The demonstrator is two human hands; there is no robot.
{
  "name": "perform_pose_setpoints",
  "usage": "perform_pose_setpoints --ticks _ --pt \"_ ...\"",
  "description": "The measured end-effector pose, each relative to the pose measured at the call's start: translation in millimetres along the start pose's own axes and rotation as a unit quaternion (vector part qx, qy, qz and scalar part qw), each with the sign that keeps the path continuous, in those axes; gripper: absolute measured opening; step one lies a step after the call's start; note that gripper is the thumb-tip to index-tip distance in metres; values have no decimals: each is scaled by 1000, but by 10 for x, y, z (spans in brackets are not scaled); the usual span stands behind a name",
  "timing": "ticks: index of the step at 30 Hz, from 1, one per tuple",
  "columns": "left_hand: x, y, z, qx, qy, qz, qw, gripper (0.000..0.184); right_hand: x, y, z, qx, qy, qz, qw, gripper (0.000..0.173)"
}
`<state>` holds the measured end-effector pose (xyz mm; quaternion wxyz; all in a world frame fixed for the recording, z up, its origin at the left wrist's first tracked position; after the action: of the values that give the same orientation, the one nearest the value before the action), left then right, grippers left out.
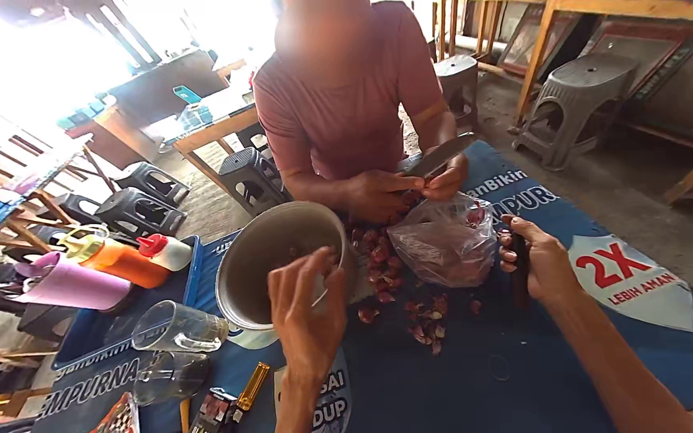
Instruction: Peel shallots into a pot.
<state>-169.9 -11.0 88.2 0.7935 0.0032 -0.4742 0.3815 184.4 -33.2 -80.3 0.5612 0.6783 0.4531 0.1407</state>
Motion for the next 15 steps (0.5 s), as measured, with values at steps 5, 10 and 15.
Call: perform_pose_setpoints --ticks 5,10,15 --pt "-499 -48 -689 -9 185 45 982 29 -23 27 4 6 0 5 1000 25" --pt "-820 91 -1004 27 196 35 980 36 -51 88 19 3 -11 28 1000 25" --pt "-803 62 -1094 33 170 -18 985 24 -103 213 27 -2 -4 94 996 30"
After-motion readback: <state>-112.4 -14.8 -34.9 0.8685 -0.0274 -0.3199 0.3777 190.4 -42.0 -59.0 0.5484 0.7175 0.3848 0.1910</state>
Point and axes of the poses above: each hand's wrist, its own x-axis towards the middle knuckle, its own z-axis out of the back of the hand, y = z × x, the point moved 9 cm from there along x, towards the middle knuckle, and after that the axes turned 8 degrees about -x, right-handed, at the moved point
